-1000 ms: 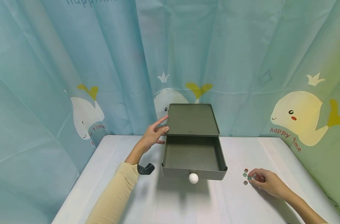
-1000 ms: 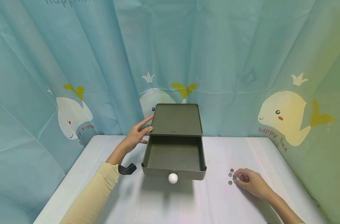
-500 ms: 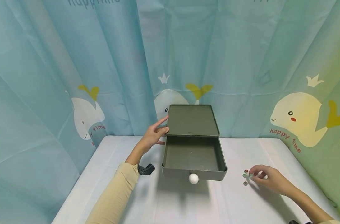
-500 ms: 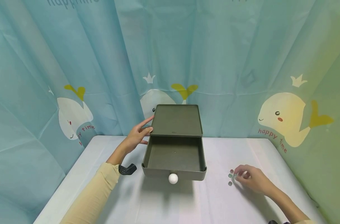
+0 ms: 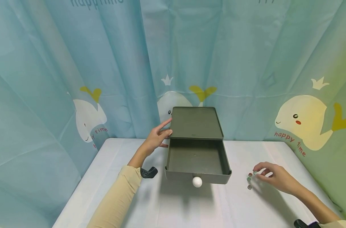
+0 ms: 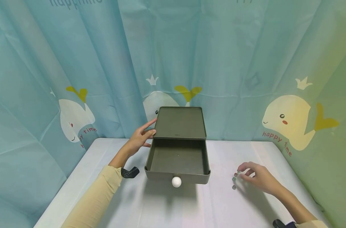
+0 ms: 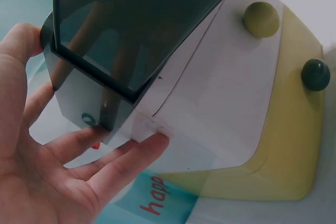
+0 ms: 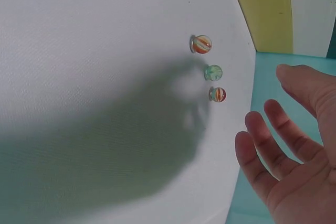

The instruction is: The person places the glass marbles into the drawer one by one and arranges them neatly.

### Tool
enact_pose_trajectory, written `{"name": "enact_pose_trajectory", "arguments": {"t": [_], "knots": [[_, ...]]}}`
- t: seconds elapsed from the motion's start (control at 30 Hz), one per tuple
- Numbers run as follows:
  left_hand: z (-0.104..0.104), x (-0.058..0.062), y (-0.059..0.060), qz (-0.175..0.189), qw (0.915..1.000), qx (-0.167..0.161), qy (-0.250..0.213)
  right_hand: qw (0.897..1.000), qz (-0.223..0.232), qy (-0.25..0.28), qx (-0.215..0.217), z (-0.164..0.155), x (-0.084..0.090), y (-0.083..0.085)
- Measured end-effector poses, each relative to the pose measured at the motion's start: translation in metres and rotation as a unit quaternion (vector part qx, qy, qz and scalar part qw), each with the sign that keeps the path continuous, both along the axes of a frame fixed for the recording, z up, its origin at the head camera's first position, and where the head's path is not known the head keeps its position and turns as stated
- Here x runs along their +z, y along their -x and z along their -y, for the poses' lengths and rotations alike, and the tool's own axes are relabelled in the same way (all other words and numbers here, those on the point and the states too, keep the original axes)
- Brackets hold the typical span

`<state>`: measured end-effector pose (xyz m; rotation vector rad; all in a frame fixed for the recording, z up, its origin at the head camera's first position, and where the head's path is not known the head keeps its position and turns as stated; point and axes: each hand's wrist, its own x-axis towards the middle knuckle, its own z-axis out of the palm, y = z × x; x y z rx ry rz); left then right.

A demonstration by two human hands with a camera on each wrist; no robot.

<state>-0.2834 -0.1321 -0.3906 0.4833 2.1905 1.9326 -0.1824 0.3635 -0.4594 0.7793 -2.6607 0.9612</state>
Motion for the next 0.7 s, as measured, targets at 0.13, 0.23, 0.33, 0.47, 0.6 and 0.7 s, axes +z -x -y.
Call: {"name": "enact_pose_trajectory", "arguments": {"t": [0.13, 0.23, 0.33, 0.47, 0.6, 0.7], "knots": [[0.0002, 0.0001, -0.0002, 0.001, 1.0, -0.002, -0.001, 1.0, 0.003, 0.001, -0.001, -0.0005, 0.0003, 0.0003], [0.0006, 0.0004, -0.0004, 0.002, 1.0, -0.003, -0.002, 1.0, 0.008, 0.002, -0.004, -0.0005, 0.0007, 0.0004], [0.0005, 0.0008, -0.0005, 0.003, 1.0, -0.004, -0.002, 1.0, 0.009, 0.002, -0.007, -0.0006, 0.0012, 0.0007], [0.0, 0.0015, -0.0005, 0.004, 1.0, 0.0, 0.0, 1.0, 0.009, 0.005, -0.009, -0.0004, 0.0022, 0.0015], [-0.0003, 0.0018, -0.0008, 0.004, 1.0, 0.001, 0.001, 1.0, 0.005, 0.008, -0.01, -0.0003, 0.0042, 0.0029], [-0.0002, 0.0018, -0.0011, 0.005, 1.0, 0.0, 0.0, 1.0, 0.008, 0.008, -0.013, -0.0008, 0.0079, 0.0047]]}}
